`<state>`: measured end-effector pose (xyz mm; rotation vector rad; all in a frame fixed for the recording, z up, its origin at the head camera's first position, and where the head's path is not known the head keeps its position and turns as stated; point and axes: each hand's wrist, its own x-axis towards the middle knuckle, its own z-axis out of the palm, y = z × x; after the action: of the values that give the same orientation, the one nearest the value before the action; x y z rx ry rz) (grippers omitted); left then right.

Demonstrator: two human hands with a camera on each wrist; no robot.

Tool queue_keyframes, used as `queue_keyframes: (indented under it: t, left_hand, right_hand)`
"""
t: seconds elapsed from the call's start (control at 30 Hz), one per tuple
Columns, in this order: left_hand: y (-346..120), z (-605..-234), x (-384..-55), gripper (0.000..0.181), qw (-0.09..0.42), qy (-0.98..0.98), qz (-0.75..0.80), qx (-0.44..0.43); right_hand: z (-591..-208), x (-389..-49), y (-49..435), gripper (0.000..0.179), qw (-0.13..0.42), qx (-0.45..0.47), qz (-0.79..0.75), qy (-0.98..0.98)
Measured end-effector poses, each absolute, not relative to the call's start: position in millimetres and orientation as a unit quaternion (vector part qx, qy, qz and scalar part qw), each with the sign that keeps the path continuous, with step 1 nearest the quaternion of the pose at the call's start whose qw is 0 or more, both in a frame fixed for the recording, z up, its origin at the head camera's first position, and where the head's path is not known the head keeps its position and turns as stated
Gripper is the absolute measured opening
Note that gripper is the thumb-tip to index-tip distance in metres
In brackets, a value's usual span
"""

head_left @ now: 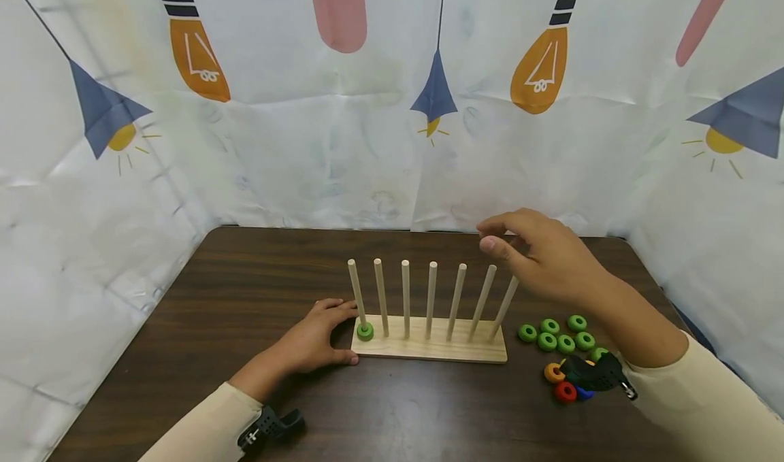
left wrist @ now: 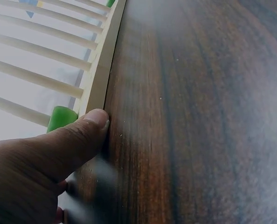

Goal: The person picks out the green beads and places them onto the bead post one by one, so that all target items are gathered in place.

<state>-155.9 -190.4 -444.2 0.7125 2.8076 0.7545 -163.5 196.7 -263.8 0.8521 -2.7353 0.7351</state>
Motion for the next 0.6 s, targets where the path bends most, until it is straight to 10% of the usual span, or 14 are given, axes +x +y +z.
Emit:
queue_keyframes:
  t: [0.6]
  left_hand:
    - [-189.1,-444.0,-155.1,0.076,0.074,0.939,0.249,0.227]
  right_hand:
    - [-316.4,-160.5,269.2,0.037,0.066,0.216,0.238,-0.945]
